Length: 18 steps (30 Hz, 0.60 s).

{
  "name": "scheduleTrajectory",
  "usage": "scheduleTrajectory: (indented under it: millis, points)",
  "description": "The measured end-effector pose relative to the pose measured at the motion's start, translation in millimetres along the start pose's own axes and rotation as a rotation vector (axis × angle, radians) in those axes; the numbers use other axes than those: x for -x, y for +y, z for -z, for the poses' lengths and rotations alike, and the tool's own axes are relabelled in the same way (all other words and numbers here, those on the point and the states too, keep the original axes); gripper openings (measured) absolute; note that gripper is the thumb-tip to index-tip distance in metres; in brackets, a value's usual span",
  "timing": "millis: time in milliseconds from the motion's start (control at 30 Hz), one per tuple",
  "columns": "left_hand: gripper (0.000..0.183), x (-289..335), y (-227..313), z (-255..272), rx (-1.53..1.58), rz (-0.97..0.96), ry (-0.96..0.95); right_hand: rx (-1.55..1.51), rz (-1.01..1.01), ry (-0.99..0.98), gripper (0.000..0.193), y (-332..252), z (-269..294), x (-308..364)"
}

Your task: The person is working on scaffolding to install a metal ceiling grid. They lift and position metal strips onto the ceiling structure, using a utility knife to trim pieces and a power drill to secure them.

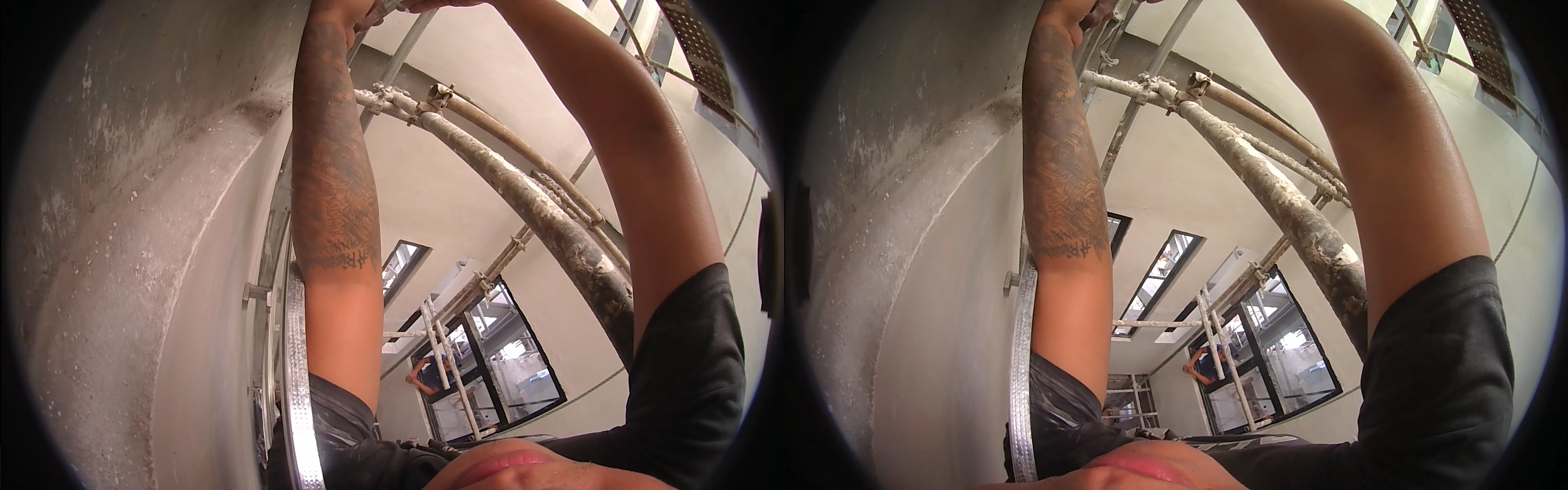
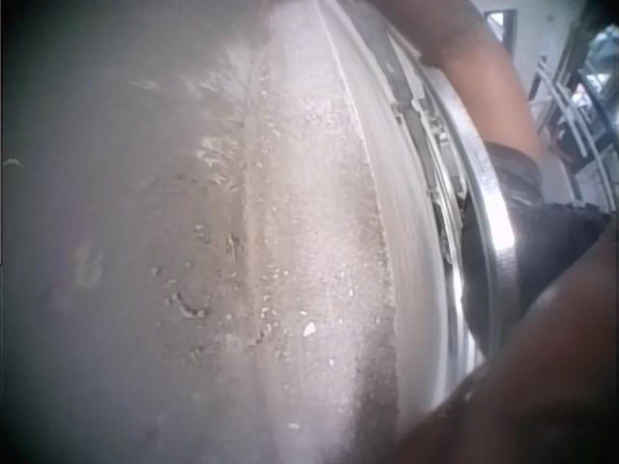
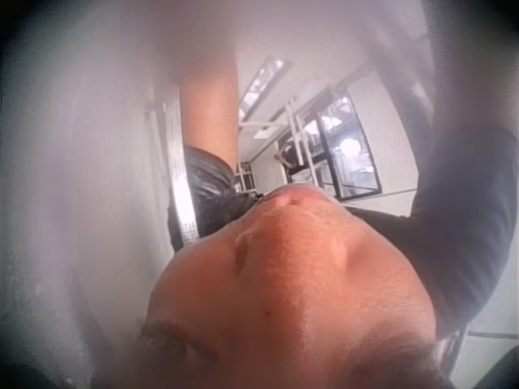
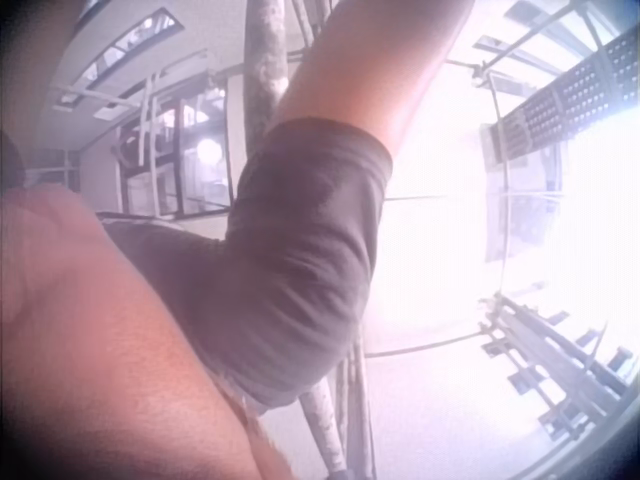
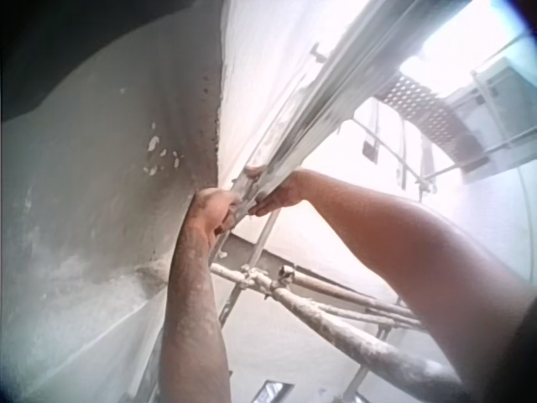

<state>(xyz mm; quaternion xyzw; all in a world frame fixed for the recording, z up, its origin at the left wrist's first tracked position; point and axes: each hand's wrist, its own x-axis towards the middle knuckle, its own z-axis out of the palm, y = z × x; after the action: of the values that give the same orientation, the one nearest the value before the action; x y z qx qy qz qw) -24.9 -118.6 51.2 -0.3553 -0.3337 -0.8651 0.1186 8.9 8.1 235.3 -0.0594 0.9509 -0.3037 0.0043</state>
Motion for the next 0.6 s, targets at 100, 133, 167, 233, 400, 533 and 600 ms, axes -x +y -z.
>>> scheduleTrajectory:
  millis: [100,133,167,233,400,533,600]
  points:
    - [0.014,0,1,-1,-0.042,-0.117,-0.035,-0.069,0.002,-0.100,0.069,-4,-6,-4]
    - [0.014,0,1,-1,-0.008,-0.162,-0.076,-0.083,0.004,-0.054,0.067,-4,-8,-4]
    - [0.014,2,-1,-2,-0.101,-0.212,-0.030,-0.098,0.005,-0.009,0.065,-3,-11,-6]
    - [0.020,14,-5,-17,-0.274,-0.311,0.056,-0.091,0.016,-0.027,0.062,-2,-7,-1]
    - [0.037,22,1,-23,-0.555,-0.376,0.216,-0.072,0.031,-0.071,0.061,0,-2,-6]
    - [0.043,32,4,-29,-0.565,-0.328,0.247,-0.071,0.044,-0.074,0.060,-1,-1,-9]
    - [0.039,28,18,-19,-0.529,-0.391,0.202,-0.077,0.095,-0.089,0.060,-19,-6,-9]
